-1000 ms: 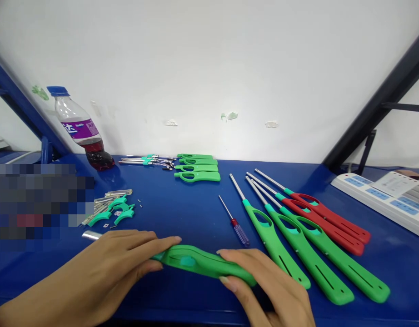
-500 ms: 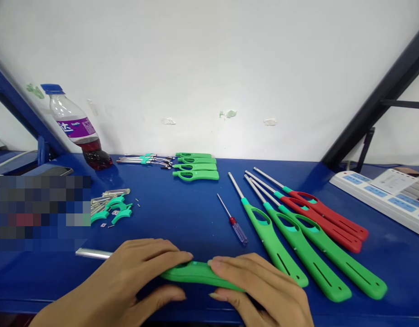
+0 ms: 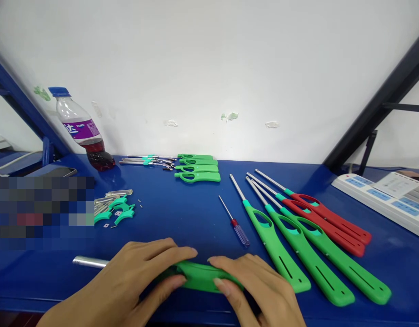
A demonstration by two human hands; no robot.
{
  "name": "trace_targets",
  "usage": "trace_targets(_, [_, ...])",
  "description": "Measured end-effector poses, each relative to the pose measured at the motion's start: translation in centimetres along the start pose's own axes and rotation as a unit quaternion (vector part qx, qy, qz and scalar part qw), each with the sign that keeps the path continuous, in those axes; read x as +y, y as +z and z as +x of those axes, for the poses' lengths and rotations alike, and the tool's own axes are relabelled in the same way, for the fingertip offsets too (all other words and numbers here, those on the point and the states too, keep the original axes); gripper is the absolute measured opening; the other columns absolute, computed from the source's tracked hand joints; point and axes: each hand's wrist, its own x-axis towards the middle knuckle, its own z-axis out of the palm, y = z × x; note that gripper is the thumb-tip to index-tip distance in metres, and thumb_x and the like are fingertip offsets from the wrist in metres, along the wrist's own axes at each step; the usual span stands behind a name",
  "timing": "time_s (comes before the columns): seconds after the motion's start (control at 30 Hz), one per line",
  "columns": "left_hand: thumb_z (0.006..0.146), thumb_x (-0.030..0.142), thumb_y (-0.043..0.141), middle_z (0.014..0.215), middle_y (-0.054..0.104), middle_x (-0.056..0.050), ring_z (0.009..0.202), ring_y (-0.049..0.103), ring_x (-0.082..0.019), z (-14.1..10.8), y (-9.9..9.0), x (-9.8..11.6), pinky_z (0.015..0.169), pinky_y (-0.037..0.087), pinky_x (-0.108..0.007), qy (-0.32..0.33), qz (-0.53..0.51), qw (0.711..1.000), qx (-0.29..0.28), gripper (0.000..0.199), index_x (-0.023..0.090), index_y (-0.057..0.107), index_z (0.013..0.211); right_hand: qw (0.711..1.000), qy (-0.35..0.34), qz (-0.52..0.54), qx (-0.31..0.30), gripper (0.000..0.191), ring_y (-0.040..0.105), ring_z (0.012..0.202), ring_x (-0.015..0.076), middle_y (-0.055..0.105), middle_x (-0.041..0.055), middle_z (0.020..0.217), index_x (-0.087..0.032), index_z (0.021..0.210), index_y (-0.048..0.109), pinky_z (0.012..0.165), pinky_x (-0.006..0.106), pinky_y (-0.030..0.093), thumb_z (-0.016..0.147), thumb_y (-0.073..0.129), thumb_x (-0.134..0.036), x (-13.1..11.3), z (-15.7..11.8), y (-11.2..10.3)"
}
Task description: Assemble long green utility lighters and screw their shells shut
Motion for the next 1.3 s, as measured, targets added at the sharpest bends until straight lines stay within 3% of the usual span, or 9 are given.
trace_targets(0.13, [0.098,0.014,0.079,0.123,0.071,0.000,0.104,0.075,-0.024,0.3,0.2,-0.2,0.087,0.063,-0.040,0.015,0.013,0.999,-0.039,0.053,0.035,0.054,0.140,0.999,0.015,-0.048,-0.001,0.021,0.082,0.096,0.0159,0.083,-0.0011,0.109,-0.033,0.125,0.076,0.086,0.020,0.065,0.110,0.061,-0.034,0.1,-0.3,0.7])
trace_targets(0.3, [0.104,0.015,0.070,0.126,0.069,-0.003,0.121,0.069,-0.027,0.2,0.2,-1.1,0.116,0.054,-0.051,0.019,0.025,0.999,-0.042,0.047,0.032,0.054,0.144,0.994,0.025,-0.105,-0.003,0.026,0.080,0.107,0.0179,0.080,0.0003,0.119,-0.035,0.132,0.073,0.094,0.026,0.065,0.111,0.059,-0.039,0.6,-0.3,1.3])
trace_targets(0.47, [0.108,0.023,0.063,0.143,0.061,-0.007,0.125,0.068,-0.028,-0.7,-0.3,-2.0,0.104,0.063,-0.046,-0.019,0.039,0.999,-0.027,0.044,0.035,0.055,0.149,0.991,0.050,-0.126,0.008,0.030,0.079,0.115,0.0175,0.079,-0.0004,0.127,-0.036,0.139,0.068,0.097,0.025,0.065,0.112,0.055,-0.040,0.7,-0.4,1.2])
trace_targets(0.67, [0.112,0.041,0.058,0.149,0.066,-0.006,0.136,0.066,-0.034,-0.9,-1.2,-3.7,0.111,0.058,-0.053,-0.044,0.110,0.993,-0.018,0.050,0.036,0.052,0.161,0.990,0.060,-0.129,0.015,0.029,0.080,0.115,0.0163,0.079,-0.0014,0.128,-0.036,0.138,0.068,0.097,0.023,0.065,0.113,0.053,-0.040,0.7,-0.6,1.2])
trace_targets(0.8, [0.113,0.053,0.047,0.126,0.079,-0.006,0.115,0.076,-0.034,-1.4,-4.1,-6.2,0.096,0.061,-0.047,-0.122,0.122,0.982,0.074,0.038,0.033,0.074,0.132,0.990,0.061,-0.125,0.024,0.027,0.081,0.113,0.0183,0.080,0.0004,0.126,-0.034,0.133,0.071,0.096,0.024,0.066,0.112,0.055,-0.039,0.7,-0.7,1.2])
trace_targets(0.87, [0.108,0.051,0.052,0.111,0.083,-0.004,0.102,0.079,-0.035,-2.3,-5.8,-7.8,0.084,0.059,-0.043,-0.191,0.152,0.967,0.075,0.033,0.033,0.078,0.109,0.991,0.057,-0.118,0.034,0.025,0.082,0.110,0.0191,0.081,0.0005,0.124,-0.033,0.129,0.072,0.095,0.025,0.066,0.111,0.057,-0.037,0.8,-0.8,1.2])
trace_targets(0.97, [0.099,0.048,0.055,0.097,0.083,-0.005,0.088,0.079,-0.036,-4.0,-7.5,-10.0,0.071,0.053,-0.040,-0.254,0.184,0.949,0.035,0.029,0.032,0.080,0.099,0.991,0.063,-0.112,0.047,0.023,0.083,0.107,0.0200,0.081,0.0012,0.122,-0.033,0.126,0.074,0.086,0.023,0.068,0.110,0.059,-0.037,0.9,-0.8,1.3])
trace_targets(1.07, [0.094,0.042,0.056,0.089,0.081,-0.006,0.080,0.077,-0.034,-4.8,-7.7,-11.4,0.068,0.048,-0.040,-0.279,0.202,0.939,0.008,0.026,0.031,0.079,0.096,0.990,0.072,-0.115,0.042,0.023,0.083,0.108,0.0204,0.081,0.0022,0.123,-0.033,0.125,0.075,0.074,0.020,0.068,0.110,0.059,-0.038,1.0,-0.9,1.3])
trace_targets(1.3, [0.094,0.043,0.060,0.090,0.080,-0.006,0.077,0.074,-0.034,-4.2,-6.9,-12.2,0.067,0.046,-0.041,-0.274,0.180,0.945,-0.005,0.020,0.035,0.078,0.091,0.988,0.068,-0.137,0.036,0.023,0.082,0.109,0.0205,0.080,0.0014,0.123,-0.033,0.126,0.074,0.087,0.024,0.068,0.109,0.060,-0.040,1.2,-1.0,1.5])
